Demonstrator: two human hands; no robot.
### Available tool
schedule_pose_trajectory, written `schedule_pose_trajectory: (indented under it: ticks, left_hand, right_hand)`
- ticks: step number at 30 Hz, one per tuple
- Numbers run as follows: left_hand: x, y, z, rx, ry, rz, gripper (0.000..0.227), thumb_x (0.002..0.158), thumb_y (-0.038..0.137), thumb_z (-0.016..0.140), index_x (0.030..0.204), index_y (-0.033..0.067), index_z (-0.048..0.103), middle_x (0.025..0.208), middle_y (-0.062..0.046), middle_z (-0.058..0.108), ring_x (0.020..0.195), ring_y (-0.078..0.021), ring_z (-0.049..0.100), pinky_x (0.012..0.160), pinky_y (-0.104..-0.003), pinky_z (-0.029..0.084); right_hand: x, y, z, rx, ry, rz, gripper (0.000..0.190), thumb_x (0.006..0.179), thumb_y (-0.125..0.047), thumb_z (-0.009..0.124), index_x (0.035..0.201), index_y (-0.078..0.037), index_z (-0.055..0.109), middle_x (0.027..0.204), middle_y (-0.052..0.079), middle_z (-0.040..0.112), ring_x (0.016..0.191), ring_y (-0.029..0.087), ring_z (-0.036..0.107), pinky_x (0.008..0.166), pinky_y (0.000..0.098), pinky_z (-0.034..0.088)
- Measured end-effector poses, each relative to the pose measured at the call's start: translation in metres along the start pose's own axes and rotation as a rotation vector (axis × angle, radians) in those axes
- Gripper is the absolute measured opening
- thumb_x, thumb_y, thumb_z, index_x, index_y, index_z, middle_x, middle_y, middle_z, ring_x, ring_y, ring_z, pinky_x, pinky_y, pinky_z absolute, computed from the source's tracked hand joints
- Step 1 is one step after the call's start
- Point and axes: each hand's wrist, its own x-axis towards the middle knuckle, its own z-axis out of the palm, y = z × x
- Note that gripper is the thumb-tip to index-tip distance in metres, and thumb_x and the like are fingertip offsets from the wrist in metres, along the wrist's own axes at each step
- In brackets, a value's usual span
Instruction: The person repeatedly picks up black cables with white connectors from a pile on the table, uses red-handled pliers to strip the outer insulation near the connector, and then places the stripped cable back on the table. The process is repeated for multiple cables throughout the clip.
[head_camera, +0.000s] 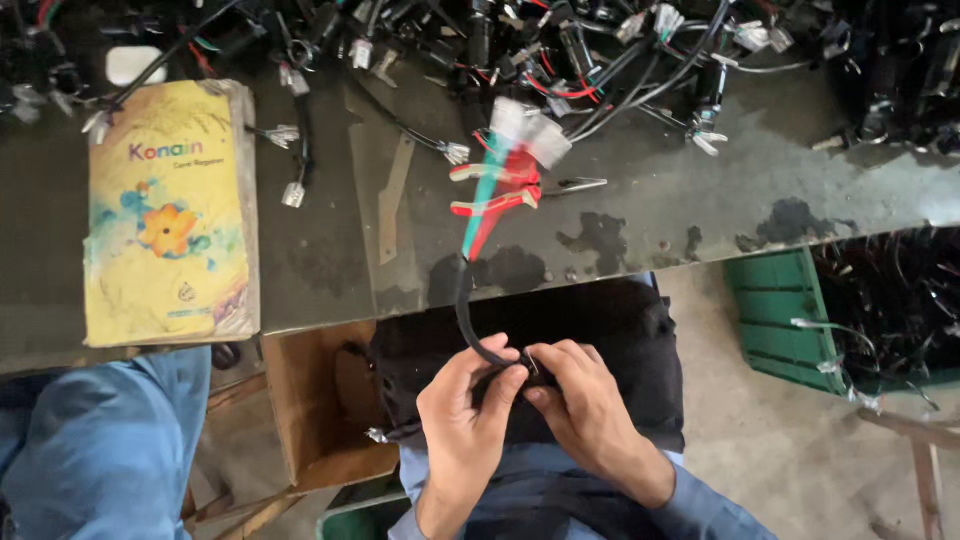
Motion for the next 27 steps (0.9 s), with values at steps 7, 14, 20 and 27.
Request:
schedule_pose_trajectory:
  ticks: [7,14,20,27]
  left_hand:
    - [0.006,0.001,-0.009,0.084,-0.012,-0.007,0.035,0.082,0.004,0.083,0.114,-0.0005,0.072,0.089,-0.008,0.080,0.080,-0.0124,0.076,0.075,-0.026,0.061]
    - [-0.006,0.034,0.003,0.148,0.048,0.168,0.025,0.090,0.001,0.075,0.114,-0.0004,0.070,0.103,-0.009,0.077,0.093,-0.0136,0.077,0.084,-0.026,0.061]
    - [0.013,0.053,-0.008,0.132,-0.439,0.062,0.034,0.086,0.005,0.075,0.119,0.0047,0.067,0.111,-0.006,0.060,0.094,-0.0127,0.063,0.083,-0.026,0.057]
    - [0.022,0.030,-0.014,0.106,-0.419,-0.052,0.022,0.091,0.003,0.074,0.112,0.0058,0.075,0.088,-0.004,0.055,0.074,-0.0133,0.055,0.065,-0.027,0.045]
  right_hand:
    - [-0.004,-0.005,0.006,0.111,0.003,0.135,0.043,0.081,-0.010,0.076,0.119,-0.001,0.058,0.098,0.016,0.066,0.085,0.035,0.067,0.071,0.0389,0.053]
    - [0.009,-0.015,-0.014,0.136,-0.076,-0.017,0.038,0.087,-0.013,0.070,0.119,0.002,0.056,0.098,0.018,0.062,0.085,0.038,0.063,0.073,0.0418,0.051]
    - [0.020,-0.012,-0.033,0.119,-0.120,-0.116,0.031,0.085,-0.023,0.066,0.105,-0.002,0.055,0.096,0.019,0.058,0.086,0.040,0.060,0.075,0.0448,0.050]
    - [0.022,-0.003,-0.025,0.064,-0.122,0.026,0.031,0.085,-0.028,0.063,0.100,-0.001,0.057,0.088,0.018,0.058,0.077,0.038,0.060,0.065,0.0423,0.048]
